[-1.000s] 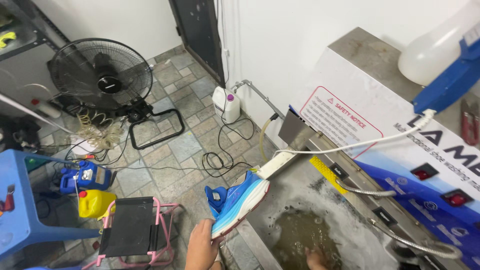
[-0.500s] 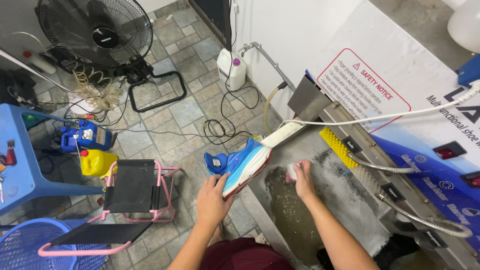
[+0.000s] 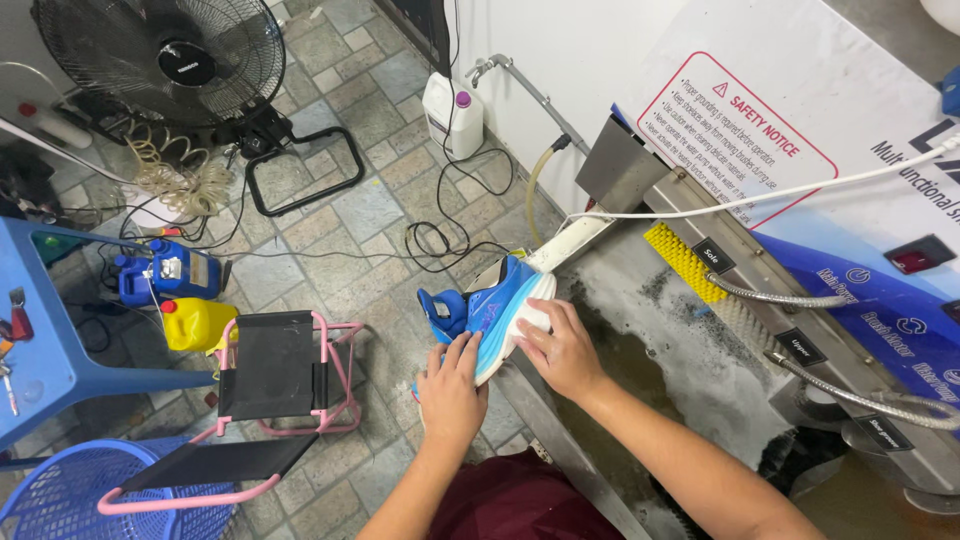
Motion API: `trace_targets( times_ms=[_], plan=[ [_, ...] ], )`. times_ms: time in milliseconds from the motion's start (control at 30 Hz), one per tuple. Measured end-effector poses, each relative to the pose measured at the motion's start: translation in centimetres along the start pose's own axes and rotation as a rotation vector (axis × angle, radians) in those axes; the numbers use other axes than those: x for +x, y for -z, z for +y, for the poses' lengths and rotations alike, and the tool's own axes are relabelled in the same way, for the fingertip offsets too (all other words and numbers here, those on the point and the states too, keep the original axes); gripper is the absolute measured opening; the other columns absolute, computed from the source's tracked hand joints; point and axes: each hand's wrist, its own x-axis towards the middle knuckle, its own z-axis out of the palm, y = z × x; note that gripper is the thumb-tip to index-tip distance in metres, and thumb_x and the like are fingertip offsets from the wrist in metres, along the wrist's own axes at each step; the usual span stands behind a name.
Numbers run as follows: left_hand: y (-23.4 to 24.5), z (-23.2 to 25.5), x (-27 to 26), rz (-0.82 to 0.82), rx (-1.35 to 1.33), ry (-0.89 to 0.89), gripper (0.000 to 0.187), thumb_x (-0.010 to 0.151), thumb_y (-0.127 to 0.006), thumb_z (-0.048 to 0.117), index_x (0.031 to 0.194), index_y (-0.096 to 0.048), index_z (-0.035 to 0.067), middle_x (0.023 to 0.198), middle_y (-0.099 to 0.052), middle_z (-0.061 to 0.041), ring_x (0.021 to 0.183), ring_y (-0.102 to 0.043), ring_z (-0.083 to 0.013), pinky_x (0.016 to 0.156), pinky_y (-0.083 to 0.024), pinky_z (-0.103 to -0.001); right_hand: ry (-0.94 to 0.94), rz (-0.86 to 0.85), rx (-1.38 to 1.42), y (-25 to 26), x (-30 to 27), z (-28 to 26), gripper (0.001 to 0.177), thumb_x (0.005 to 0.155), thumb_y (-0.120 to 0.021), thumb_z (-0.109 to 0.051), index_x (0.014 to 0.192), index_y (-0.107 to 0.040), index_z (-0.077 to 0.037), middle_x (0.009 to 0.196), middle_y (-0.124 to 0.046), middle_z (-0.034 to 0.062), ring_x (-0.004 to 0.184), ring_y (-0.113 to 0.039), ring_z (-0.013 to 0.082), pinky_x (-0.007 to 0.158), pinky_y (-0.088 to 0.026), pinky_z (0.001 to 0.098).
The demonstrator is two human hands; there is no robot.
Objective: The person cleans a blue and white sneaker using a multifunctional shoe washing machine. They scrub the sole against a rotating brush, rinse the shoe with a handheld spray nozzle, and wipe the upper with a white cloth.
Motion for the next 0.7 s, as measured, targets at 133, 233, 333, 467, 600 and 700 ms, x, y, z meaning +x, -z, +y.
trace_targets(
  times_ms=[133,233,333,467,600,700],
  plan=[
    [-0.1,0.5,-0.4,-0.019,0.042,-0.025,0.079,0.064,-0.08,0.01,0.139,-0.056,0.015,0.14,-0.058,-0.002,0.123,-0.052,-0.0305,0.084,-0.048,-0.052,-0.335,0.055,0.007,-0.1,2.1,3.9,0.017,0.091,-0.077,-0.02,0.104,-0.077,-0.009,0.119,-0.066,0.0113,0.116,-0.056,0.0346,0.1,-0.048,0.0428],
    [-0.4,0.7,-0.5,-0.013,0.046,-0.008,0.08,0.063,-0.08,0.008,0.139,-0.057,0.016,0.14,-0.059,-0.001,0.122,-0.054,-0.031,0.085,-0.048,-0.051,-0.307,0.087,0.01,-0.6,1.7,3.4,0.018,0.093,-0.076,-0.02,0.106,-0.076,-0.008,0.121,-0.067,0.0115,0.116,-0.057,0.0337,0.101,-0.048,0.0424],
    [-0.3,0.3,-0.4,0.046,-0.006,-0.019,0.078,0.064,-0.079,0.007,0.139,-0.058,0.016,0.139,-0.06,-0.002,0.122,-0.055,-0.0305,0.084,-0.049,-0.049,0.026,0.025,0.049,-1.1,-1.3,-0.1,0.021,0.086,-0.075,-0.02,0.103,-0.076,-0.006,0.123,-0.065,0.0156,0.117,-0.055,0.0362,0.099,-0.048,0.0441],
    [-0.4,0.2,-0.2,0.026,-0.003,-0.027,0.075,0.065,-0.08,0.01,0.137,-0.059,0.015,0.137,-0.062,-0.002,0.12,-0.056,-0.0308,0.084,-0.05,-0.05,-0.156,0.107,-0.003,-1.5,0.1,5.3,0.019,0.09,-0.076,-0.019,0.103,-0.075,-0.006,0.118,-0.068,0.0151,0.115,-0.058,0.0356,0.099,-0.048,0.0458],
    [-0.1,0.0,-0.3,0.036,-0.038,0.007,0.071,0.069,-0.083,0.014,0.136,-0.06,0.016,0.136,-0.063,-0.001,0.119,-0.056,-0.0317,0.083,-0.05,-0.05,-0.606,0.154,0.616,-4.0,-0.4,12.0,0.021,0.105,-0.063,-0.019,0.12,-0.063,-0.003,0.112,-0.072,0.0166,0.102,-0.068,0.0311,0.088,-0.056,0.0382],
    [0.3,-0.8,0.3,0.019,-0.084,0.042,0.07,0.07,-0.084,0.017,0.136,-0.06,0.016,0.137,-0.062,-0.001,0.121,-0.055,-0.0325,0.084,-0.05,-0.049,-1.068,0.208,1.014,-4.8,-5.8,14.4,0.038,0.101,-0.046,-0.018,0.139,-0.043,-0.021,0.104,-0.068,0.0204,0.082,-0.071,0.0364,0.068,-0.058,0.0434]
  ],
)
